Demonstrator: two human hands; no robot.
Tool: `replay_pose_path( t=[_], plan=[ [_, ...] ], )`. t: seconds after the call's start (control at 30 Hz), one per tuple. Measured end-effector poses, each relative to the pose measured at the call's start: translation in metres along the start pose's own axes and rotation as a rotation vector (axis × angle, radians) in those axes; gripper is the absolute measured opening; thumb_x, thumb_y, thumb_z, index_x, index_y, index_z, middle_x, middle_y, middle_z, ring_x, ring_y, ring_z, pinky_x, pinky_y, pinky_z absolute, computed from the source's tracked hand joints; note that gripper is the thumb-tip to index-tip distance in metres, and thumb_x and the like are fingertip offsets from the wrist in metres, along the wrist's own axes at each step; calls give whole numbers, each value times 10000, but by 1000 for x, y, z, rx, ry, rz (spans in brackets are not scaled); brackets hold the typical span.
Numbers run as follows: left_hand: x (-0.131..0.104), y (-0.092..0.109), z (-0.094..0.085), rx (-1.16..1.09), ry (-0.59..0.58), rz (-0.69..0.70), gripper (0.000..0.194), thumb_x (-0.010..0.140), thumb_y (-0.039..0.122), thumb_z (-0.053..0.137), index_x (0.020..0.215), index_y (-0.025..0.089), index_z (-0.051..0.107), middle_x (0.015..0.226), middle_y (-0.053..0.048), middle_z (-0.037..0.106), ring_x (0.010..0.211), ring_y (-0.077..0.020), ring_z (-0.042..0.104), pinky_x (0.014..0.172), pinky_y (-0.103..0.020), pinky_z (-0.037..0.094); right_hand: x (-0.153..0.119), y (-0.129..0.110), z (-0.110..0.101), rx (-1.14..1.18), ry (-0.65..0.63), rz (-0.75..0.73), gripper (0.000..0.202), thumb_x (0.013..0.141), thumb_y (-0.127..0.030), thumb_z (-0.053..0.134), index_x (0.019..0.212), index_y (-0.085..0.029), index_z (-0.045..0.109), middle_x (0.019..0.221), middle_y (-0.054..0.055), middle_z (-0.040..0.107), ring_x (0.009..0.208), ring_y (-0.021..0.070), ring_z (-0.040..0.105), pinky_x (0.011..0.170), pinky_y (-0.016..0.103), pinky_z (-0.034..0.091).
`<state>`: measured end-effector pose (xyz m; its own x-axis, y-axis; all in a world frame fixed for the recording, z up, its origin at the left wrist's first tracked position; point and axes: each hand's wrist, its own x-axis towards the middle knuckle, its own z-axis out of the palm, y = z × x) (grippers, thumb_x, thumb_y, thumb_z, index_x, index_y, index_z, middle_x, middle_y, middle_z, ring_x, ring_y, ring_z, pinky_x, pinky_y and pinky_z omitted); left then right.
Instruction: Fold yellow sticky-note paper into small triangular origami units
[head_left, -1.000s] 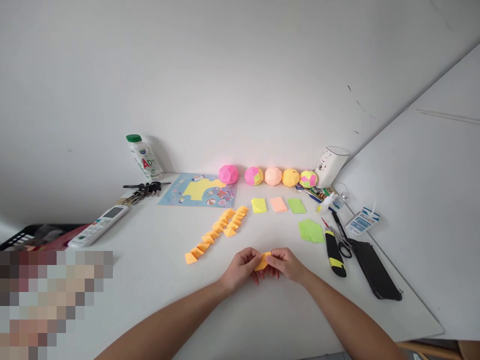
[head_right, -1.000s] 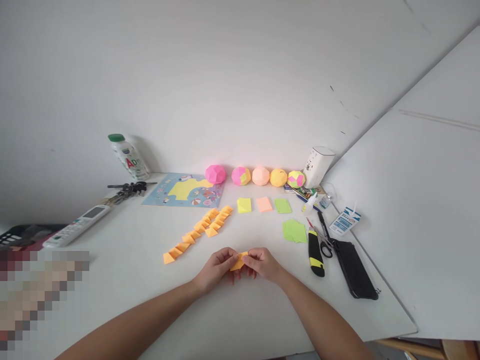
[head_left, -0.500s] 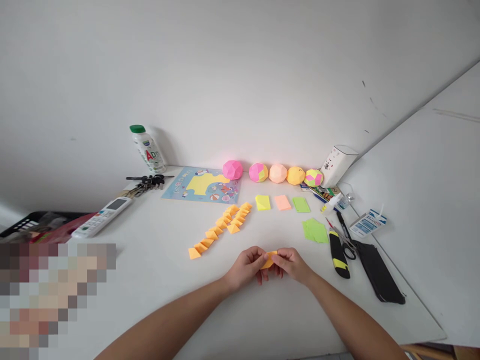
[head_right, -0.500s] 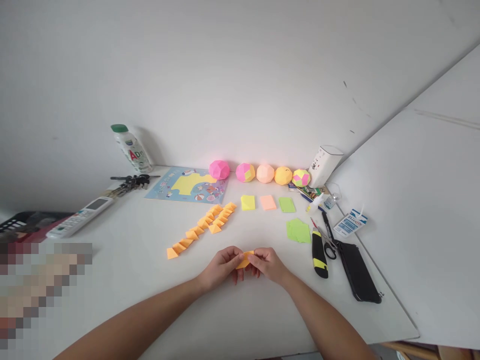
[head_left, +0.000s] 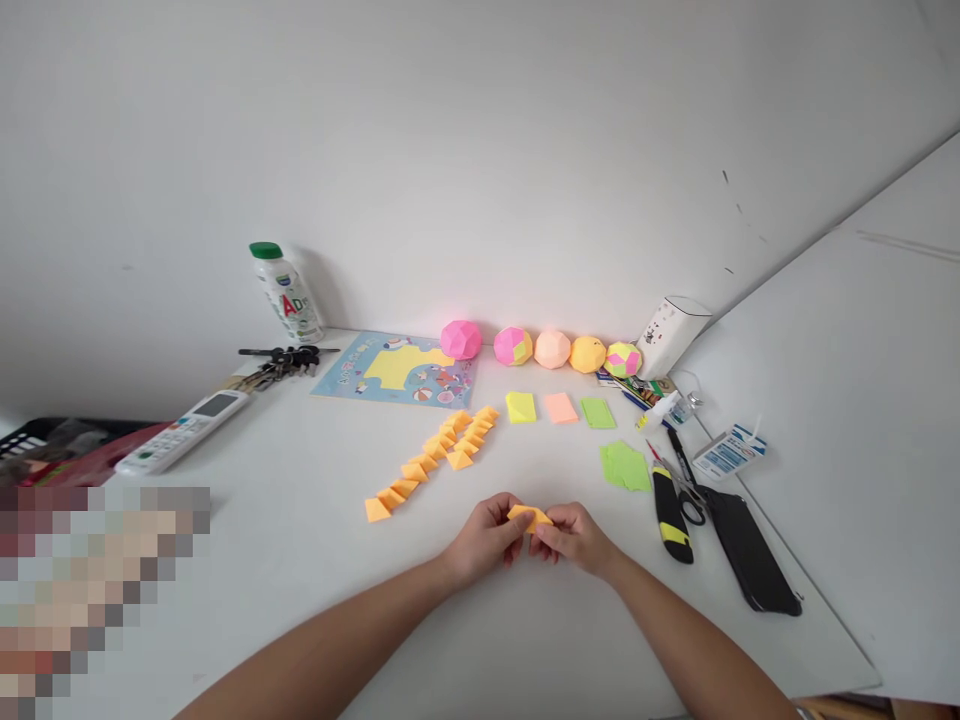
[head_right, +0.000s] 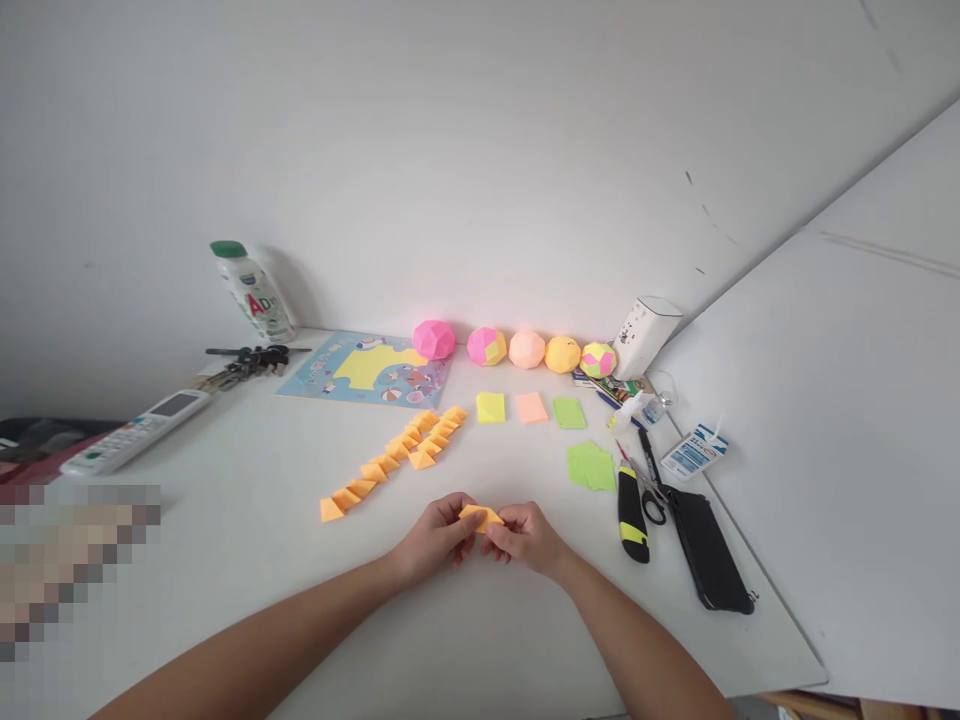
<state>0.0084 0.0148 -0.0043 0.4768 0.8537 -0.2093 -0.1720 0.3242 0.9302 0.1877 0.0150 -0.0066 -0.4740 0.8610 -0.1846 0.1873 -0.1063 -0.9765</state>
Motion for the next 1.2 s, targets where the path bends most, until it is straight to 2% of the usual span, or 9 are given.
replay_pose_path(
  t=[0.13,0.27,0.43,0.57,0.67,0.83,0.93,1.07,1.2],
  plan=[
    [-2,3,0,-46,-32,-2,348,746,495,572,720,173,442,599,0,611,510,-120,572,403,-205,411,-1,-6,2,-30,-44,1,329,803,-426,541,743,-115,631,692,50,652,561,113,553,467,208,412],
    [-2,4,-6,-103,-48,-39,352,707,468,632,720,164,456,503,41,553,394,-89,511,370,-203,406,-3,-8,7,-105,-47,-75,219,785,-359,582,814,-143,558,729,41,641,567,109,547,471,207,408],
    [0,10,-14,-147,-85,-121,326,672,411,682,672,164,469,422,67,497,318,-64,438,306,-171,329,-3,-2,11,-307,152,-350,336,762,-218,605,1050,-203,433,899,55,600,680,128,584,579,250,488],
    [2,13,-17,-119,-120,-161,301,657,385,695,656,157,498,402,73,467,302,-58,419,286,-159,282,-2,-2,8,-550,187,-626,66,839,-195,504,894,-209,536,858,62,575,746,152,578,611,263,507],
    [2,11,-16,-137,-112,-153,318,650,404,698,657,157,498,401,76,461,303,-60,420,288,-161,290,-1,-5,7,-665,229,-735,120,862,-162,468,857,-210,579,845,64,579,775,160,587,654,272,513],
    [2,8,-14,-167,-128,-77,342,700,461,645,738,139,537,549,-4,593,456,-127,576,382,-213,424,-2,-7,8,-756,347,-806,150,854,-133,480,847,-210,608,877,73,577,724,149,586,627,262,515],
    [1,6,-13,-152,-142,-55,342,704,455,646,754,129,552,571,-14,603,479,-140,591,401,-229,443,-4,-9,11,-826,327,-812,185,854,-106,462,845,-200,621,801,65,576,645,137,556,580,256,497],
    [0,5,-10,-143,-72,-37,331,710,448,643,757,135,546,558,-4,603,472,-135,586,409,-234,451,-5,-13,14,-840,288,-816,214,862,-94,439,896,-200,622,755,57,589,634,142,550,574,258,489],
    [-3,5,-4,-116,44,-20,331,714,458,632,784,141,565,684,-30,656,664,-172,644,566,-278,520,-5,-14,14,-837,263,-729,209,875,-122,427,864,-187,625,753,65,594,634,143,552,574,254,483]
  ],
)
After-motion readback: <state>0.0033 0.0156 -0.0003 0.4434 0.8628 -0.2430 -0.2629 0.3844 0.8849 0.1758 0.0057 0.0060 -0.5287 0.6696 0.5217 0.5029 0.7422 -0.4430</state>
